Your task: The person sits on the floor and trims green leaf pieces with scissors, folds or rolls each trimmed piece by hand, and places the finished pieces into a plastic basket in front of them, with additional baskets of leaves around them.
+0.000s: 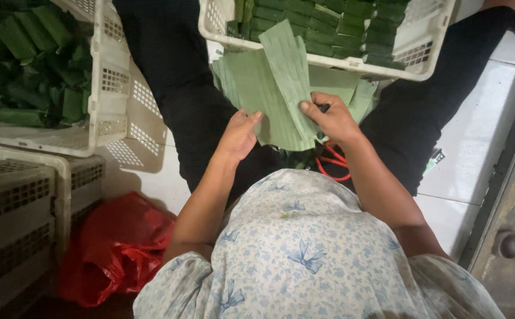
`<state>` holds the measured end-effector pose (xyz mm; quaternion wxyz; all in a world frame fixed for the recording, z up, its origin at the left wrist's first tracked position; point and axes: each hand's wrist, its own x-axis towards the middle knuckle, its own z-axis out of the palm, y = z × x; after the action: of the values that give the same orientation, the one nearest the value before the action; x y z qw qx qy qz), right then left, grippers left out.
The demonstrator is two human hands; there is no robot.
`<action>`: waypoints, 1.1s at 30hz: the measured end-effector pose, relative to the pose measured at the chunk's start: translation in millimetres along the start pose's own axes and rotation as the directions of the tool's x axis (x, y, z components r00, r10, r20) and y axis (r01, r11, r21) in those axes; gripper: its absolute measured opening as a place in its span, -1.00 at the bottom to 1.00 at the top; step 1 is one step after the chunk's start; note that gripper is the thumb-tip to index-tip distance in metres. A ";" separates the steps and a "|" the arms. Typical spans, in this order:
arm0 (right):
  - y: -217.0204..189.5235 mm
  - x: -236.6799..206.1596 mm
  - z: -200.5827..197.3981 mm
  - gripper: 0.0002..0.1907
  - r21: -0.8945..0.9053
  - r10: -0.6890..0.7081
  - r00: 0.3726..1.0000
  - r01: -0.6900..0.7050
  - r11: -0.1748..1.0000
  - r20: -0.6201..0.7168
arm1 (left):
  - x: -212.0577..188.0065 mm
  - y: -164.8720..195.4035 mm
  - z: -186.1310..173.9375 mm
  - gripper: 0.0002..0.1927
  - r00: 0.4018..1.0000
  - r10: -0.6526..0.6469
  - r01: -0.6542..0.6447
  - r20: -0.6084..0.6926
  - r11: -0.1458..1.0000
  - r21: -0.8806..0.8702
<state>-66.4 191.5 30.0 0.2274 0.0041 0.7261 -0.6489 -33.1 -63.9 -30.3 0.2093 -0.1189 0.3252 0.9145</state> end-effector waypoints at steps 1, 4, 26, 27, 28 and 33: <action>2.0 -1.3 -0.3 -0.76 0.015 0.012 1.000 -0.012 1.000 -0.008 | -0.3 -0.2 4.1 -0.36 1.000 0.020 -0.021 0.016 0.999 0.042; 13.7 -3.2 3.8 -0.75 0.104 0.013 1.000 -0.013 0.994 0.001 | -2.3 -6.8 11.4 -0.42 0.999 0.048 -0.051 0.021 0.989 0.141; 82.6 0.3 17.5 -0.73 -0.061 -0.023 0.956 0.005 0.998 -0.293 | -35.0 26.5 -1.1 -0.42 0.999 0.048 -0.048 0.003 0.996 0.077; 82.0 -4.1 15.0 -0.73 -0.108 -0.156 0.943 0.129 0.986 -0.294 | -31.4 30.5 -3.3 -0.43 0.992 0.082 -0.067 -0.097 0.988 0.142; 81.1 -7.9 14.3 -0.73 -0.104 -0.185 0.939 0.161 0.981 -0.291 | -28.2 31.7 -4.0 -0.37 0.955 0.255 -0.179 -0.154 0.905 0.385; 70.0 -26.6 13.9 -0.57 -0.125 -0.109 0.974 0.085 0.988 -0.200 | -27.2 12.6 3.4 -0.23 0.687 0.726 -0.310 -0.030 0.330 0.892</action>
<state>-16.9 197.0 -27.6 0.1188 0.0226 0.7815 -0.6120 -15.1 -78.9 -11.3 -0.1514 -0.0865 0.7756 0.6067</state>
